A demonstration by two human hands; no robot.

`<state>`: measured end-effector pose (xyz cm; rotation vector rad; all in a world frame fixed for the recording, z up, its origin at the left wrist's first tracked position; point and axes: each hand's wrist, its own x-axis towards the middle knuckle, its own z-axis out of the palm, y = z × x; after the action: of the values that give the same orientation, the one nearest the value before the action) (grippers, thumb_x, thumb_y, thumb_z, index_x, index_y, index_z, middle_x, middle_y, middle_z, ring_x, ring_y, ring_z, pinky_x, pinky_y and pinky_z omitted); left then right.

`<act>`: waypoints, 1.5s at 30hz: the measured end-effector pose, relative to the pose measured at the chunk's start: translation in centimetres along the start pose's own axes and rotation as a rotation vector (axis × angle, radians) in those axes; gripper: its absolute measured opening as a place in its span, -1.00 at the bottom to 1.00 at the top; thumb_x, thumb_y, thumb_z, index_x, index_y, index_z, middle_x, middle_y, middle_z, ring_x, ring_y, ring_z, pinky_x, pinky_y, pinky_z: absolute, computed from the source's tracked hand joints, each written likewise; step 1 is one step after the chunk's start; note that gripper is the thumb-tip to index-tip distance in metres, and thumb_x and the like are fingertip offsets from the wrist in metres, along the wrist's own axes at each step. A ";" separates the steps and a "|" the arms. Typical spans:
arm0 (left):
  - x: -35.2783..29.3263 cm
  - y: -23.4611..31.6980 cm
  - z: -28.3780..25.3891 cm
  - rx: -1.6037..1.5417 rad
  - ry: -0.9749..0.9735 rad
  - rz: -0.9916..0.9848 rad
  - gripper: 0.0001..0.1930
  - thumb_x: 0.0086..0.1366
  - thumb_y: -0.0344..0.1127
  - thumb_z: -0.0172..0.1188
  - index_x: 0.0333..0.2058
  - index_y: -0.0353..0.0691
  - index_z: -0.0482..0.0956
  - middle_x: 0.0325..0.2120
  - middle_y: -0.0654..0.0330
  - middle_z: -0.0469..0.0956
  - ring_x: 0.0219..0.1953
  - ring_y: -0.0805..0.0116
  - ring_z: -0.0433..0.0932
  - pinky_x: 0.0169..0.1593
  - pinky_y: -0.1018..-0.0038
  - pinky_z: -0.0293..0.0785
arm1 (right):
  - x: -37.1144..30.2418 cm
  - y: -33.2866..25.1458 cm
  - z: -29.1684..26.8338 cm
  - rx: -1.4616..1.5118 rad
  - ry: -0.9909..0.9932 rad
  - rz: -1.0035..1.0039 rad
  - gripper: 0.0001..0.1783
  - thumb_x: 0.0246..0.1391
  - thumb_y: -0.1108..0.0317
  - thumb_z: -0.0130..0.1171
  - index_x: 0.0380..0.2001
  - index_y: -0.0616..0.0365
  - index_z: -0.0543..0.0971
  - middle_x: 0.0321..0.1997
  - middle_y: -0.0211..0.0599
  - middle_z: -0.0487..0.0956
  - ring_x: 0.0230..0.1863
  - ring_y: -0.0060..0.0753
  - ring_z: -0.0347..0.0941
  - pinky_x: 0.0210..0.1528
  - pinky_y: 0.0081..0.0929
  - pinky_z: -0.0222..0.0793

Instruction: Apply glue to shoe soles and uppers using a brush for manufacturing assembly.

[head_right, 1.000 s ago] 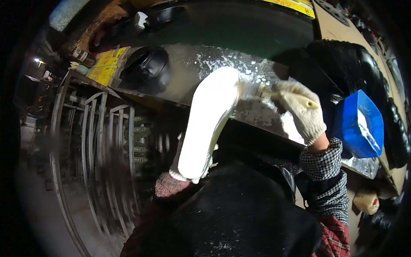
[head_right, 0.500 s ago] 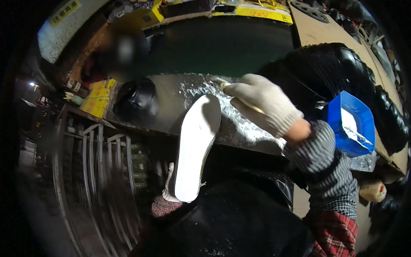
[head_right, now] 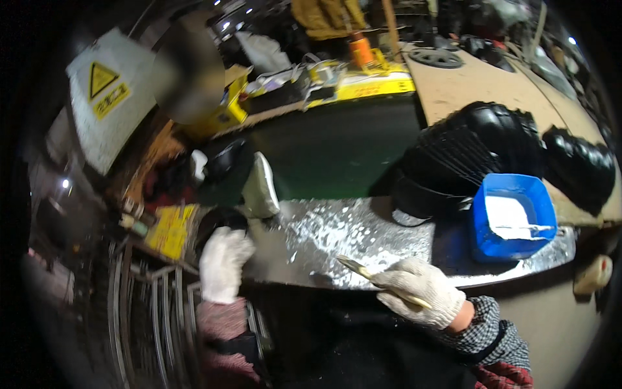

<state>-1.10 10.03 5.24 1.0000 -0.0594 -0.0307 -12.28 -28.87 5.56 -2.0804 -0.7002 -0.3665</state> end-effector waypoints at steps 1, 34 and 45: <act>0.7 1.6 -1.0 0.596 0.074 0.251 -0.58 0.30 -0.43 0.15 0.10 -0.40 0.33 -0.13 -0.06 0.52 -0.07 0.17 0.53 0.08 0.30 0.51 | -0.9 0.0 -0.8 -0.031 0.002 0.048 -0.64 -0.05 0.40 0.36 -0.12 0.13 0.60 -0.32 -0.20 0.56 -0.34 -0.11 0.51 -0.30 -0.30 0.44; -10.2 -14.5 4.8 0.765 -0.126 -0.071 -0.90 0.28 -0.41 0.21 -0.32 -0.33 0.60 -0.43 0.18 0.60 -0.49 0.43 0.54 -0.44 0.49 0.43 | -3.5 -4.0 -6.2 -0.016 0.526 0.151 -0.80 0.14 0.47 0.13 -0.17 0.28 0.59 -0.30 -0.19 0.64 -0.27 -0.39 0.59 -0.23 -0.46 0.49; -9.9 -10.8 5.8 0.546 0.141 -0.315 -0.81 0.34 -0.27 0.16 -0.21 -0.28 0.52 -0.58 0.23 0.56 -0.65 0.44 0.51 -0.54 0.54 0.49 | -3.1 3.4 -0.5 0.399 0.158 0.389 -0.66 0.28 0.29 0.05 -0.06 0.35 0.54 -0.31 -0.26 0.63 -0.34 -0.58 0.52 -0.29 -0.65 0.44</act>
<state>-11.35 -0.18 -1.10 1.5471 0.2311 -0.2420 -12.76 -31.84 2.06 -1.7326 -0.2378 -0.1519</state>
